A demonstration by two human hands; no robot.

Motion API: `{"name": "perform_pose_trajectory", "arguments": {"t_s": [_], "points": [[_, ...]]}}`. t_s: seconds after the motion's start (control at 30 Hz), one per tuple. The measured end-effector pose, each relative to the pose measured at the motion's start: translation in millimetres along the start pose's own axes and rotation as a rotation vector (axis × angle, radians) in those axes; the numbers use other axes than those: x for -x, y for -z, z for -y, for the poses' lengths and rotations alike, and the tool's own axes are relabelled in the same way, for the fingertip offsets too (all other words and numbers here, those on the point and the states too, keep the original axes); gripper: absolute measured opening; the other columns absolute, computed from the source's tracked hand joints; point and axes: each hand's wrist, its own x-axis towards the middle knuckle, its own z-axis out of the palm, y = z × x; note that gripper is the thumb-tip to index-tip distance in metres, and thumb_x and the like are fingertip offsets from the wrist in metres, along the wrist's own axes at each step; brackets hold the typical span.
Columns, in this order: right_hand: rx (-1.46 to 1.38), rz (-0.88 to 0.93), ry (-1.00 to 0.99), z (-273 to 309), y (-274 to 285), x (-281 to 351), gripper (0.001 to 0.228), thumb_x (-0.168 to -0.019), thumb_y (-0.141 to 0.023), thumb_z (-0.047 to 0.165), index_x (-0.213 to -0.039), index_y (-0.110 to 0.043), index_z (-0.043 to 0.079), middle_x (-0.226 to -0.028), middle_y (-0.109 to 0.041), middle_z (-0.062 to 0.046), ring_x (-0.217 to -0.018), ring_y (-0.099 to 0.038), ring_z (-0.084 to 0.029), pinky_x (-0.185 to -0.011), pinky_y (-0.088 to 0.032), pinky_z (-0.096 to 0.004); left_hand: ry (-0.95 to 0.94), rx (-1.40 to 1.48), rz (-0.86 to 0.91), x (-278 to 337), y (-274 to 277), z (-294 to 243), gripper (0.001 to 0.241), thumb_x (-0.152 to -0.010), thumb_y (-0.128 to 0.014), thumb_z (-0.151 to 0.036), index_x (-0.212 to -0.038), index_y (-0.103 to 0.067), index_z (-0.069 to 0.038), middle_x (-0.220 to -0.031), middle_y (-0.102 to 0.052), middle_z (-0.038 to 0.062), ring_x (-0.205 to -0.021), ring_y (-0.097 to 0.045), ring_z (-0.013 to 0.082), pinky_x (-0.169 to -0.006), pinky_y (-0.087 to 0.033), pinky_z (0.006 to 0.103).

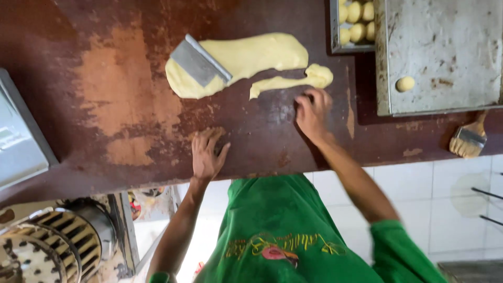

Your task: Forming small round balls of dough from a larger piece and placing them on a baking tray.

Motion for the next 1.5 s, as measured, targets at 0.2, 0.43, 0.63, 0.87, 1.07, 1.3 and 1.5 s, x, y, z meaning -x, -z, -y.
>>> {"name": "perform_pose_trajectory", "arguments": {"t_s": [0.2, 0.43, 0.63, 0.87, 1.07, 1.3, 1.5], "points": [[-0.717, 0.216, 0.11, 10, -6, 56, 0.028, -0.092, -0.079, 0.029, -0.11, -0.074, 0.009, -0.118, -0.065, -0.007, -0.124, -0.058, -0.027, -0.115, -0.039, -0.056, 0.043, -0.058, 0.0, -1, -3, 4, 0.043, -0.089, -0.078, -0.031, -0.125, -0.068, -0.009, -0.129, -0.061, 0.015, -0.129, -0.052, 0.0347, -0.118, -0.031, 0.0563], [-0.397, 0.14, -0.061, -2, -20, 11, 0.022, -0.094, -0.082, 0.022, -0.104, -0.072, 0.005, -0.119, -0.062, -0.015, -0.12, -0.054, -0.032, -0.108, -0.044, -0.049, 0.064, -0.038, -0.012, 7, -10, 2, 0.043, -0.092, -0.077, -0.03, -0.127, -0.067, -0.006, -0.133, -0.06, 0.014, -0.132, -0.052, 0.0339, -0.121, -0.033, 0.0549], [-0.667, 0.155, 0.031, -16, 1, 55, 0.023, -0.092, -0.081, 0.019, -0.11, -0.073, 0.007, -0.121, -0.064, -0.008, -0.123, -0.057, -0.031, -0.11, -0.045, -0.047, 0.039, -0.055, -0.03, 4, -12, 7, 0.042, -0.093, -0.076, -0.03, -0.126, -0.068, -0.006, -0.132, -0.06, 0.014, -0.131, -0.053, 0.0341, -0.121, -0.033, 0.0559], [-0.543, 0.021, -0.175, 28, -16, -4, 0.018, -0.095, -0.076, 0.014, -0.109, -0.073, 0.004, -0.121, -0.059, -0.017, -0.122, -0.055, -0.038, -0.109, -0.043, -0.05, 0.027, -0.064, -0.038, 1, -8, -1, 0.038, -0.094, -0.078, -0.027, -0.124, -0.068, -0.006, -0.13, -0.062, 0.013, -0.13, -0.055, 0.0337, -0.12, -0.035, 0.0557], [-0.537, 0.058, -0.089, 26, 31, 62, 0.028, -0.098, -0.068, 0.01, -0.125, -0.07, 0.002, -0.135, -0.061, -0.017, -0.13, -0.057, -0.04, -0.112, -0.046, -0.05, 0.0, -0.046, -0.068, -6, 0, -12, 0.036, -0.091, -0.079, -0.023, -0.122, -0.069, -0.008, -0.128, -0.064, 0.013, -0.127, -0.056, 0.0341, -0.116, -0.037, 0.0545], [-0.8, 0.284, -0.412, -25, 93, 33, 0.029, -0.091, -0.07, 0.007, -0.119, -0.076, 0.007, -0.126, -0.071, -0.009, -0.115, -0.068, -0.027, -0.096, -0.057, -0.038, 0.023, -0.063, -0.054, -6, -4, -13, 0.035, -0.091, -0.079, -0.023, -0.121, -0.07, -0.008, -0.128, -0.064, 0.012, -0.127, -0.056, 0.034, -0.117, -0.037, 0.0546], [-0.823, 0.045, -0.482, -151, 193, -1, 0.03, -0.092, -0.077, 0.003, -0.121, -0.072, 0.008, -0.13, -0.067, -0.009, -0.12, -0.065, -0.018, -0.095, -0.06, -0.03, -0.001, -0.116, -0.06, -6, -8, -11, 0.033, -0.092, -0.078, -0.025, -0.12, -0.07, -0.009, -0.127, -0.064, 0.011, -0.125, -0.056, 0.0324, -0.117, -0.037, 0.0557]]}}
